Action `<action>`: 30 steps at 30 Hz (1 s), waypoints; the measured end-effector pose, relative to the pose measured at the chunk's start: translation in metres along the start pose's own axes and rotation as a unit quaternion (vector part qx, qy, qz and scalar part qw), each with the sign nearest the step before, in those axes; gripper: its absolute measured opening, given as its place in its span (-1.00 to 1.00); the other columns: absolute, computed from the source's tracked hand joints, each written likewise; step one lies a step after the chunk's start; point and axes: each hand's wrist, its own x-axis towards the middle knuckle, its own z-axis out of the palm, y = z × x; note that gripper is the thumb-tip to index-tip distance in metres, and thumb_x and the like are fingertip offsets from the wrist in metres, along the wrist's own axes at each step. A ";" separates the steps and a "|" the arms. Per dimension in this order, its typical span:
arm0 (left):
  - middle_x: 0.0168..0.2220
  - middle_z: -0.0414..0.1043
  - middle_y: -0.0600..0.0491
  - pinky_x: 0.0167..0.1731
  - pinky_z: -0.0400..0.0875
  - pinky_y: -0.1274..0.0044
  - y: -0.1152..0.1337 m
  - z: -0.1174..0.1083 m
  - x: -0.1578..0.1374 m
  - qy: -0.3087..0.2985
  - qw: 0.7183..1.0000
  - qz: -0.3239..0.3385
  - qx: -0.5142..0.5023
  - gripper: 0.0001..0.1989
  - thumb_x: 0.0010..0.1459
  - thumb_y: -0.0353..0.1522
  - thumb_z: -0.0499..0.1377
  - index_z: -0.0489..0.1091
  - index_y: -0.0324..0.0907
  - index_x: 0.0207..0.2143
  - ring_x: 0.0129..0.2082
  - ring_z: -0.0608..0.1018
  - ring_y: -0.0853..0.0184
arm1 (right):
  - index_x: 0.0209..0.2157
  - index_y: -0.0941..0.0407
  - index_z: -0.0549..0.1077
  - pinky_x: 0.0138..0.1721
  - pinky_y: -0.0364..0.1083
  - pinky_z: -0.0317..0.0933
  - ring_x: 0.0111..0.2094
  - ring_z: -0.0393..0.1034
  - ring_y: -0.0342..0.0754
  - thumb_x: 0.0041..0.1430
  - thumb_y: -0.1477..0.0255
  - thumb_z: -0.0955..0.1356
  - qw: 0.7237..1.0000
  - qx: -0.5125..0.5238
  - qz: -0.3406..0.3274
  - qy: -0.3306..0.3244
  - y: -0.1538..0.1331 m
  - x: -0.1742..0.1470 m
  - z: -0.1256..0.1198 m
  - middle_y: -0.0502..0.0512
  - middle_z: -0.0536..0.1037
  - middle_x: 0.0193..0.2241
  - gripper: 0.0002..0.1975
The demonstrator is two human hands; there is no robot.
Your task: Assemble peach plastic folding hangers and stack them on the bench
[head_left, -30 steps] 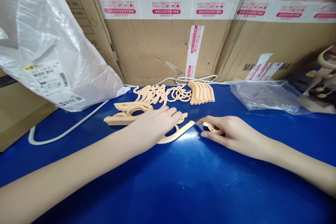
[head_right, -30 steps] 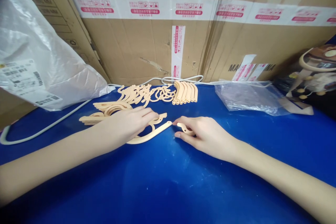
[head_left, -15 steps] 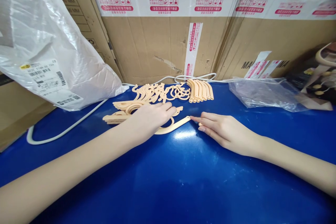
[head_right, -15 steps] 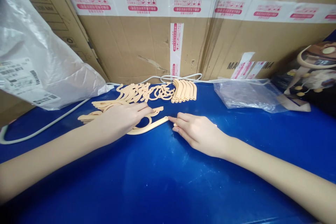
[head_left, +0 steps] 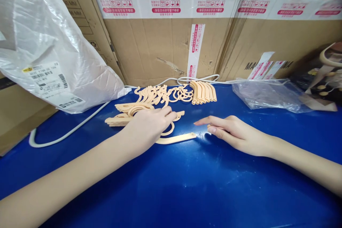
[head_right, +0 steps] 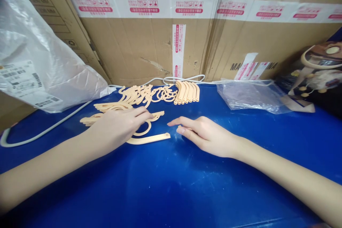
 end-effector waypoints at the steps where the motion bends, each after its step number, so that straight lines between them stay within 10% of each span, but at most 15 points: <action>1: -0.16 0.44 -0.01 -0.40 0.39 0.50 0.002 0.000 -0.001 0.015 0.999 0.005 -0.037 -0.74 0.24 -0.49 0.04 0.34 -0.21 -0.03 -0.22 0.54 0.24 | 0.03 0.10 0.27 -0.51 -0.17 0.05 -0.61 0.17 -0.18 0.37 0.28 0.13 1.000 -0.007 0.007 0.007 0.000 0.000 0.001 -0.14 0.28 -0.60 -0.69; 7: 0.19 0.19 -0.14 0.16 0.12 0.16 0.012 0.011 -0.003 0.036 0.978 0.075 -0.190 -0.58 0.23 -0.08 0.08 0.32 -0.17 -0.02 0.26 0.15 0.05 | -0.20 0.07 0.17 -0.40 -0.13 0.14 -0.48 0.24 -0.13 0.38 0.29 0.09 1.000 -0.008 0.022 0.016 -0.002 -0.001 0.005 -0.05 0.36 -0.44 -0.83; 12: 0.26 0.09 -0.07 0.18 0.08 0.13 0.006 0.014 -0.004 -0.015 0.960 0.058 -0.274 -0.74 0.26 -0.17 0.08 0.32 -0.09 -0.08 0.29 0.07 0.08 | -0.14 0.06 0.22 -0.24 -0.12 0.20 -0.29 0.34 -0.11 0.39 0.27 0.08 0.999 0.002 0.028 0.046 -0.006 -0.002 0.007 0.03 0.42 -0.26 -0.78; 30: 0.23 0.09 -0.04 0.25 0.01 0.17 0.022 0.007 -0.010 -0.018 0.922 0.022 -0.387 -0.86 0.34 -0.26 -0.04 0.20 -0.11 -0.23 0.28 0.12 0.21 | -0.28 0.10 0.32 -0.46 -0.13 0.07 -0.55 0.30 -0.14 0.40 0.25 0.01 0.994 -0.102 0.027 0.011 -0.011 0.002 0.019 -0.03 0.42 -0.52 -0.61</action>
